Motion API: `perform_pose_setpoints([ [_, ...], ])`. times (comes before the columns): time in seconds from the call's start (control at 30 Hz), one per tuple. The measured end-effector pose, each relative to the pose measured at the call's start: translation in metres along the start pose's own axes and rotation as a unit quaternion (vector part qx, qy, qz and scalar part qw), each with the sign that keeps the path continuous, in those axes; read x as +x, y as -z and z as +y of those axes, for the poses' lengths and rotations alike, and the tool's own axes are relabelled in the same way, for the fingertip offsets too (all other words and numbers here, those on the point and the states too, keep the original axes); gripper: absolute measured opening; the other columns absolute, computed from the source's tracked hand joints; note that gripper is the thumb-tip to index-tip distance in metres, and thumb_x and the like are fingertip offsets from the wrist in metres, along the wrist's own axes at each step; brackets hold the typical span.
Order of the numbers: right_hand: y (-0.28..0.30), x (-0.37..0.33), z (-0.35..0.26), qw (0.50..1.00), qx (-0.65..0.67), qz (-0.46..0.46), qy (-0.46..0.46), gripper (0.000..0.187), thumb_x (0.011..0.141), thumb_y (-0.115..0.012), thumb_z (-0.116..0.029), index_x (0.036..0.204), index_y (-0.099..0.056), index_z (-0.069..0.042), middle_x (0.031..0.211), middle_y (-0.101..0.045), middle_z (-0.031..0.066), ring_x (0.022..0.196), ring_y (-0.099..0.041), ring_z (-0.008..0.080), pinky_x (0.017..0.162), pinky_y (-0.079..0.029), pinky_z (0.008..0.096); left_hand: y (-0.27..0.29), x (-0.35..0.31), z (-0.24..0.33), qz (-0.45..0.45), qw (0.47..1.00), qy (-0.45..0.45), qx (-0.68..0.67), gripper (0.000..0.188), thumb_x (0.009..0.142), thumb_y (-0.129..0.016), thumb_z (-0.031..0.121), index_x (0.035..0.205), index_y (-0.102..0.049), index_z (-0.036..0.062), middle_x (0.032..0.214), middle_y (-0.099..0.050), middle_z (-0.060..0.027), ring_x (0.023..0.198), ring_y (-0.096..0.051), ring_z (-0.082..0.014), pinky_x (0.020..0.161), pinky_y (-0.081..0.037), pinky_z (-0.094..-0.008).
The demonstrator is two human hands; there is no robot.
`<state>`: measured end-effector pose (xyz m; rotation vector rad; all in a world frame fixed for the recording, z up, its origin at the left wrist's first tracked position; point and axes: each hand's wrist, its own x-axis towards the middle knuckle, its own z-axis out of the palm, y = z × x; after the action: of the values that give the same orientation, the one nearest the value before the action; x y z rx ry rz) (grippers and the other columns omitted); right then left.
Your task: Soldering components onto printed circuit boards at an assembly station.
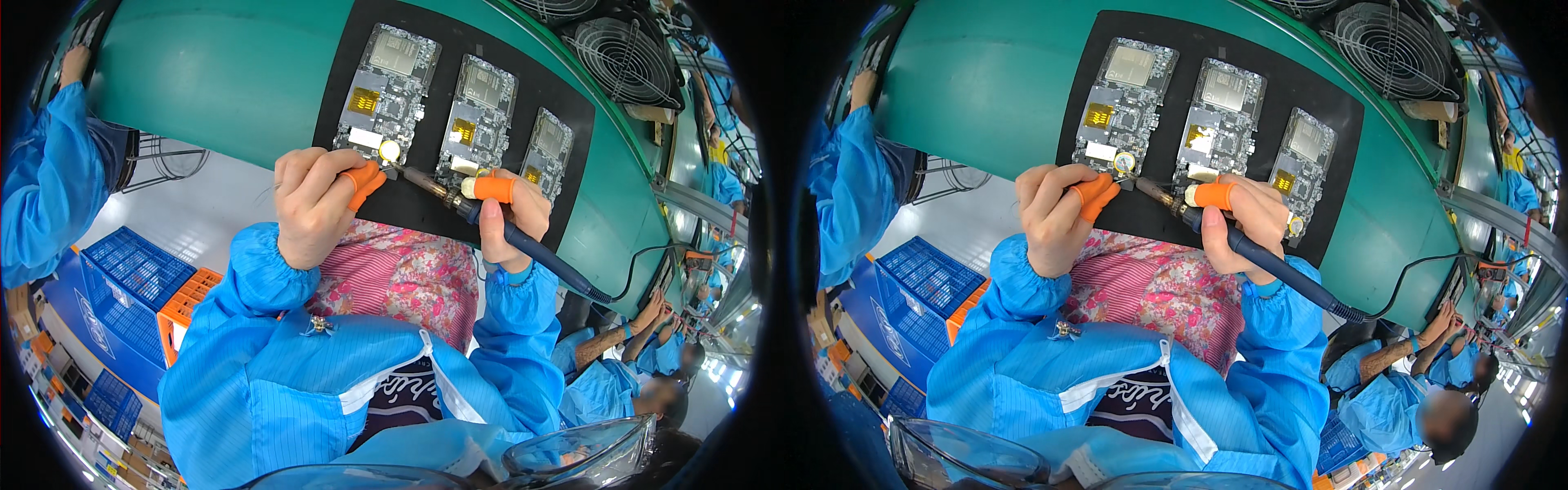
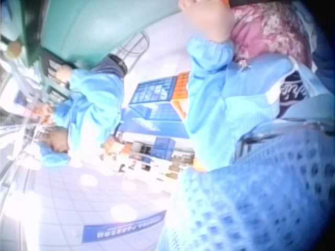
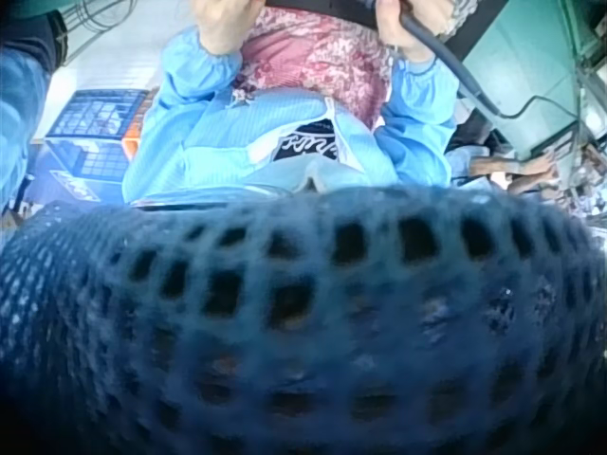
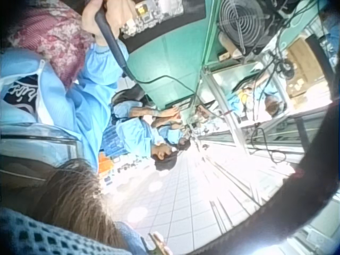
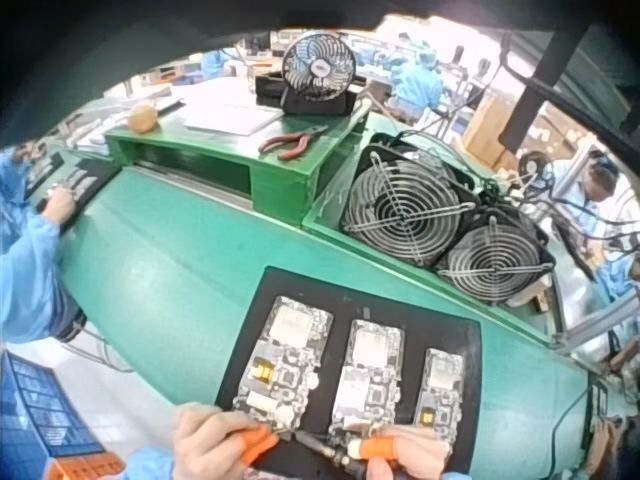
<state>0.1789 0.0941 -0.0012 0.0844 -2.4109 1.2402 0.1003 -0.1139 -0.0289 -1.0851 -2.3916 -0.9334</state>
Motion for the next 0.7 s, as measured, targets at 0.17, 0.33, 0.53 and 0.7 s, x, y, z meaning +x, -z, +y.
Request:
perform_pose_setpoints([
  [0.17,-0.001,-0.001,0.003,1.000,0.012,0.008,0.020,0.016,0.061,-0.056,-0.007,0.069,-0.055,0.006,0.059,-0.051,0.0140,0.046,-0.050,0.0259,0.045,-0.041,0.0289,0.002,0.002,0.001,-0.015,0.999,0.010,-0.036,0.022,0.055,-0.076,0.003,0.071,-0.060,0.0012,0.084,-0.058,-0.0052,0.074,-0.051,-0.0209,0.062,-0.040,-0.0300],
  [0.33,0.009,-0.010,0.000,0.999,-0.011,-0.006,-0.042,0.033,0.075,-0.055,-0.026,0.079,-0.059,0.006,0.073,-0.061,0.0156,0.060,-0.058,0.0229,0.058,-0.044,0.0292,0.022,0.004,0.006,-0.040,0.973,0.149,-0.173,0.023,0.062,-0.074,0.001,0.079,-0.059,-0.0019,0.098,-0.051,-0.0116,0.084,-0.055,-0.0216,0.069,-0.046,-0.0284],
  [0.53,0.011,-0.013,-0.004,0.995,-0.027,0.038,-0.089,0.039,0.075,-0.055,-0.032,0.084,-0.059,0.006,0.077,-0.061,0.0160,0.065,-0.058,0.0233,0.063,-0.045,0.0301,0.027,-0.004,-0.004,-0.021,0.986,0.141,-0.083,0.019,0.065,-0.070,-0.001,0.082,-0.062,0.0014,0.101,-0.052,-0.0094,0.091,-0.049,-0.0247,0.074,-0.042,-0.0310],
  [0.7,-0.001,0.002,-0.002,0.997,0.032,0.047,0.049,0.015,0.062,-0.055,-0.008,0.071,-0.058,0.004,0.056,-0.052,0.0108,0.043,-0.049,0.0219,0.041,-0.039,0.0275,0.028,-0.003,0.001,-0.033,0.991,0.118,-0.061,0.021,0.060,-0.072,0.002,0.080,-0.064,0.0051,0.094,-0.057,-0.0041,0.082,-0.049,-0.0212,0.064,-0.041,-0.0291],
])
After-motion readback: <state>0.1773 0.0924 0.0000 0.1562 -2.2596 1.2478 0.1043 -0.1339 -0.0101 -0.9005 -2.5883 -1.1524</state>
